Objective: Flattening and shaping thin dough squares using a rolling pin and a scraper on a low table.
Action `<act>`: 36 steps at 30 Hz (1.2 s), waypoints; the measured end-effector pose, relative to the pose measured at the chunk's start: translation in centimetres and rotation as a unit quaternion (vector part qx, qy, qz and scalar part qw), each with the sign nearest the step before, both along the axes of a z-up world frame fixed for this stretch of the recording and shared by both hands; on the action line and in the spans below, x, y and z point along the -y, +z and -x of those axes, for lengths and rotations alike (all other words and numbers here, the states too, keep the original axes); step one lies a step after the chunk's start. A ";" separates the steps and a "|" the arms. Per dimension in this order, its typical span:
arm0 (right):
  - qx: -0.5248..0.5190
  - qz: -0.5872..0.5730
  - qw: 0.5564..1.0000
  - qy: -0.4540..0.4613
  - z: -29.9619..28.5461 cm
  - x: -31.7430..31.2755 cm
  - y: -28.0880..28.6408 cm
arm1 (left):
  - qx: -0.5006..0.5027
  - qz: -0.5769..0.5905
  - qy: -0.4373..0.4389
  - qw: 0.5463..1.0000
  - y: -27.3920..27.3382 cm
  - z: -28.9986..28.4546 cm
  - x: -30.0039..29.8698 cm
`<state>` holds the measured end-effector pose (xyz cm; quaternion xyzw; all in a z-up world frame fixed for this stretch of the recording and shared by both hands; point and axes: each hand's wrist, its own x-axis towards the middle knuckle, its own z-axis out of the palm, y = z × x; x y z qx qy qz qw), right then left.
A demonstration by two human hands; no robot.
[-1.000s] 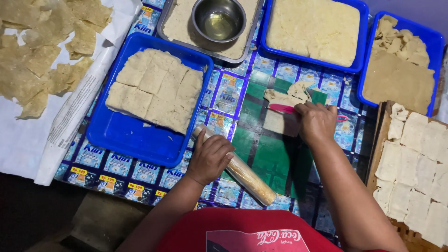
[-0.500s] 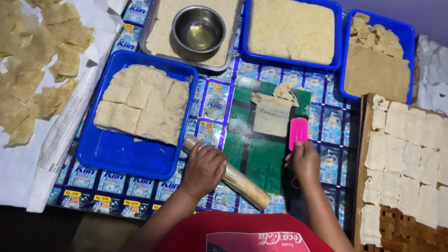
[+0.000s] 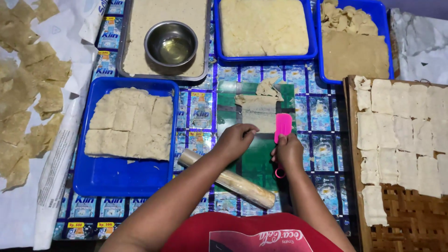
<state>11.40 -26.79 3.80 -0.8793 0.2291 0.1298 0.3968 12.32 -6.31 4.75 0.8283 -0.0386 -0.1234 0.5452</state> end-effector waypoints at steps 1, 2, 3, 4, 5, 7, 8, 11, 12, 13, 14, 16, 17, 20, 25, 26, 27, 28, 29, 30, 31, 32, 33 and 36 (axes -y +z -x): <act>-0.001 0.000 1.000 -0.004 0.4 -0.1 0.0 | -0.001 0.000 -0.004 1.000 -1.1 -0.8 0.6; -0.012 -0.018 1.000 -0.005 0.7 -0.1 0.1 | -0.017 0.003 0.002 1.000 -2.1 -1.6 1.2; -0.020 -0.036 0.999 -0.006 0.9 -0.2 0.2 | -0.030 0.005 0.007 0.999 -3.1 -2.6 1.8; -0.018 -0.036 0.999 -0.010 0.4 -0.2 -0.1 | -0.028 0.005 0.003 1.000 -4.0 -3.6 2.3; -0.016 -0.037 0.999 -0.004 0.1 -0.2 -0.3 | -0.074 0.031 0.017 0.997 -4.9 -4.4 2.8; -0.017 -0.039 0.999 -0.001 -0.2 -0.4 -0.6 | -0.122 0.055 0.028 0.991 -7.3 -5.9 4.1; -0.004 -0.063 0.998 -0.014 -0.2 -0.6 -0.4 | -0.184 0.133 0.080 0.971 -8.7 -6.6 4.9; 0.033 0.038 0.998 0.029 0.0 -2.4 1.1 | -0.279 0.238 0.135 0.921 -7.4 -7.8 5.0; 0.047 0.166 0.982 0.082 0.6 -3.0 1.8 | -0.322 0.268 0.138 0.897 -6.2 -7.5 5.0; 0.046 0.165 0.982 0.081 0.9 -3.5 0.8 | -0.323 0.266 0.137 0.898 -5.4 -7.5 4.8; 0.075 0.256 0.954 0.136 1.3 -3.9 -0.1 | -0.344 0.287 0.144 0.882 -4.7 -7.5 4.6; 0.100 0.343 0.915 0.186 2.2 -4.3 -1.1 | -0.368 0.307 0.147 0.866 -4.8 -7.6 4.8; 0.123 0.364 0.901 0.202 2.4 -4.4 -1.2 | -0.371 0.303 0.159 0.863 -5.6 -8.0 4.9; 0.149 0.337 0.910 0.188 2.7 -4.0 -0.1 | -0.372 0.302 0.142 0.866 -4.9 -8.4 4.7; 0.040 -0.103 0.993 -0.047 2.3 -1.2 1.6 | -0.350 0.266 0.092 0.893 -7.5 -8.3 5.5; 0.031 -0.126 0.989 -0.064 2.4 -0.6 1.0 | -0.307 0.217 0.083 0.923 -9.4 -8.6 6.4; 0.022 -0.150 0.985 -0.080 2.5 0.0 0.4 | -0.261 0.167 0.073 0.948 -11.2 -8.8 7.4; 0.022 -0.150 0.985 -0.081 2.4 0.2 -0.2 | -0.262 0.167 0.072 0.948 -9.3 -8.0 7.3; 0.010 -0.166 0.983 -0.084 2.3 0.2 -0.7 | -0.226 0.095 0.009 0.969 -7.4 -7.3 7.1; -0.001 -0.181 0.980 -0.086 2.2 0.3 -1.2 | -0.187 0.023 -0.055 0.981 -5.5 -6.6 7.0; -0.003 -0.182 0.979 -0.087 1.9 0.3 -1.4 | -0.188 0.022 -0.055 0.980 -4.2 -6.2 6.9; -0.006 -0.181 0.980 -0.086 1.7 0.3 -1.6 | -0.175 0.035 -0.058 0.982 -3.0 -5.7 6.9; -0.008 -0.180 0.980 -0.086 1.4 0.3 -1.7 | -0.160 0.048 -0.061 0.984 -1.7 -5.4 6.8; -0.013 -0.165 0.984 -0.070 0.9 -0.2 -0.6 | -0.172 0.011 0.034 0.984 -6.4 -6.4 5.5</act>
